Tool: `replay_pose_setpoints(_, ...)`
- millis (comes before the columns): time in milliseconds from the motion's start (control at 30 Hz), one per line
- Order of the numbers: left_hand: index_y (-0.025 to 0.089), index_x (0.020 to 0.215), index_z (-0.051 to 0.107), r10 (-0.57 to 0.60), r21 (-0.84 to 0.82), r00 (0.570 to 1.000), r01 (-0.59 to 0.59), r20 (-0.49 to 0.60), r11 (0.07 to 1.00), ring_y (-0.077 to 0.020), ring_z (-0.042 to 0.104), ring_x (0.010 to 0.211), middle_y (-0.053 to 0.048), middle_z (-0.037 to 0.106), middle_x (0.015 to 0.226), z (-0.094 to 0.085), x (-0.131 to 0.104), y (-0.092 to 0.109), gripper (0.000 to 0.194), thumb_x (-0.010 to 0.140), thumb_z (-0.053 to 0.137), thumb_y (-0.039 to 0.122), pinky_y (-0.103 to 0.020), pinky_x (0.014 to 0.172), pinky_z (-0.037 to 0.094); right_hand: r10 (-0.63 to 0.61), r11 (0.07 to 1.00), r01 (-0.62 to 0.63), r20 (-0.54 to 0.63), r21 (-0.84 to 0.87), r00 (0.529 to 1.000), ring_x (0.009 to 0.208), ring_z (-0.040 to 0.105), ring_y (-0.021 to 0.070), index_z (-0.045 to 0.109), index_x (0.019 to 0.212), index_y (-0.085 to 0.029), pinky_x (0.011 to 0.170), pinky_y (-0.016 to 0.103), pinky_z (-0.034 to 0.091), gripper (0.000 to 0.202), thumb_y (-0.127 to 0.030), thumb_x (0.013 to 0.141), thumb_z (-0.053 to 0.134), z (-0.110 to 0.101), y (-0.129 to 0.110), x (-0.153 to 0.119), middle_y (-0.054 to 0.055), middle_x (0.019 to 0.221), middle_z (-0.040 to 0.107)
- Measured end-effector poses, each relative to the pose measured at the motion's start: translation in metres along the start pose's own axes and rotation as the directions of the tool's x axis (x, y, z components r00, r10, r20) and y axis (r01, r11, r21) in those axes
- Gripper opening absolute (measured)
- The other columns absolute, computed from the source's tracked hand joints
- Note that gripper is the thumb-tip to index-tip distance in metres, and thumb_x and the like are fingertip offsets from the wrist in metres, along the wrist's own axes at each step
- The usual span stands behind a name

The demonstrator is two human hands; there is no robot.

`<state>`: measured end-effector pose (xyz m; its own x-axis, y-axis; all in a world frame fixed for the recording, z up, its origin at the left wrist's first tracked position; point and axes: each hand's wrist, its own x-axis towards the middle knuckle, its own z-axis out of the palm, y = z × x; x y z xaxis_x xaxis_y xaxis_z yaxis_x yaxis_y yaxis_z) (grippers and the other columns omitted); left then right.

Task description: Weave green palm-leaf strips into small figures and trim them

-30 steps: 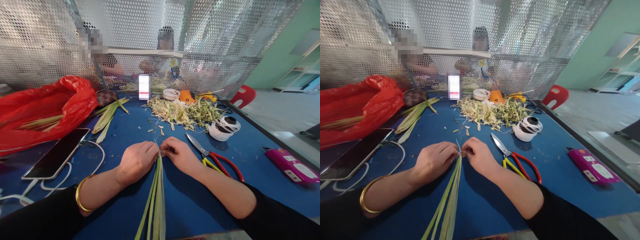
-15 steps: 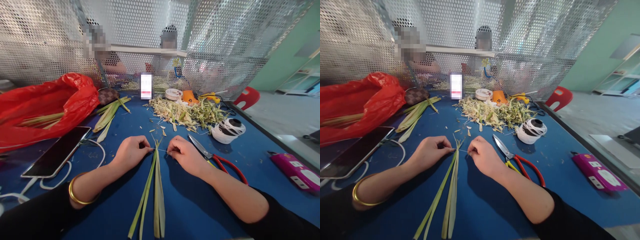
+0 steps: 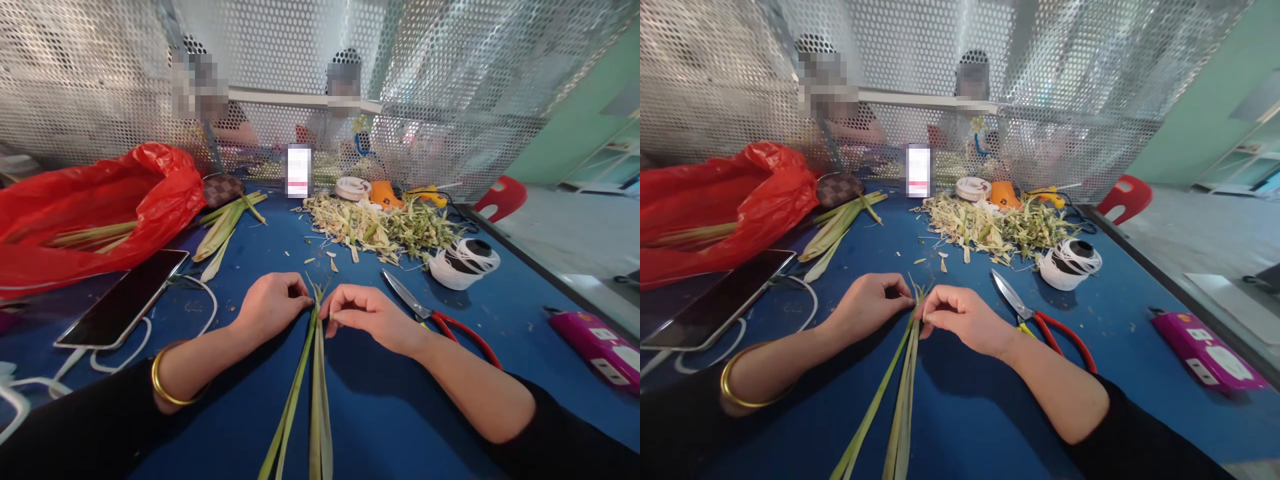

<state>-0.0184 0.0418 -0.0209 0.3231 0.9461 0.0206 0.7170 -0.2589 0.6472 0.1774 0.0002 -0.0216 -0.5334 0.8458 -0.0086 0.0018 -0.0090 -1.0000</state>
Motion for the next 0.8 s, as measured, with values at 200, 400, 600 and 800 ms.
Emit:
replay_pose_setpoints(200, 0.018, 0.068, 0.067, 0.167, -0.099, 0.974, -0.153, 0.151, 0.983, -0.0139, 0.058, 0.064, 0.001, 0.065, 0.065, -0.013, 0.007, 0.001, 0.016, 0.076, 0.057, 0.029, -0.024, 0.062, 0.040, -0.056, 0.953, 0.034, -0.065, -0.302, 0.996, 0.077, 0.057, 0.0146, 0.052, 0.080, -0.018, 0.075, 0.030, 0.045, 0.009, -0.020, 0.089, 0.049, -0.003, 0.006, 0.001, 0.001, 0.079, 0.059)
replay_pose_setpoints(400, 0.016, 0.059, 0.055, 0.210, -0.430, 0.971, -0.140, 0.119, 0.892, -0.0118, 0.057, 0.065, -0.003, 0.066, 0.079, -0.007, 0.005, 0.000, 0.020, 0.076, 0.058, 0.026, -0.025, 0.062, 0.044, -0.068, 0.914, 0.041, -0.054, -0.403, 0.996, 0.077, 0.056, 0.0145, 0.050, 0.079, -0.019, 0.074, 0.028, 0.044, 0.012, -0.021, 0.090, 0.048, -0.002, 0.006, 0.000, 0.000, 0.079, 0.058)
replay_pose_setpoints(600, 0.015, 0.060, 0.051, 0.198, -0.650, 0.960, -0.022, 0.199, 0.760, -0.0077, 0.053, 0.055, -0.002, 0.061, 0.078, -0.004, 0.002, 0.002, 0.023, 0.077, 0.060, 0.028, -0.022, 0.052, 0.041, -0.074, 0.932, 0.048, -0.059, -0.359, 0.996, 0.076, 0.056, 0.0143, 0.049, 0.079, -0.019, 0.073, 0.028, 0.045, 0.012, -0.022, 0.090, 0.048, -0.001, 0.007, 0.002, 0.000, 0.079, 0.056)
replay_pose_setpoints(800, 0.017, 0.076, 0.050, 0.272, -0.687, 0.880, 0.081, 0.389, 0.723, -0.0102, 0.056, 0.053, 0.000, 0.061, 0.063, -0.003, 0.005, 0.000, 0.023, 0.088, 0.048, 0.036, -0.023, 0.054, 0.041, -0.061, 0.944, 0.038, -0.061, -0.326, 0.996, 0.075, 0.054, 0.0135, 0.047, 0.077, -0.019, 0.072, 0.026, 0.044, 0.013, -0.022, 0.090, 0.048, 0.000, 0.005, 0.002, -0.001, 0.077, 0.054)
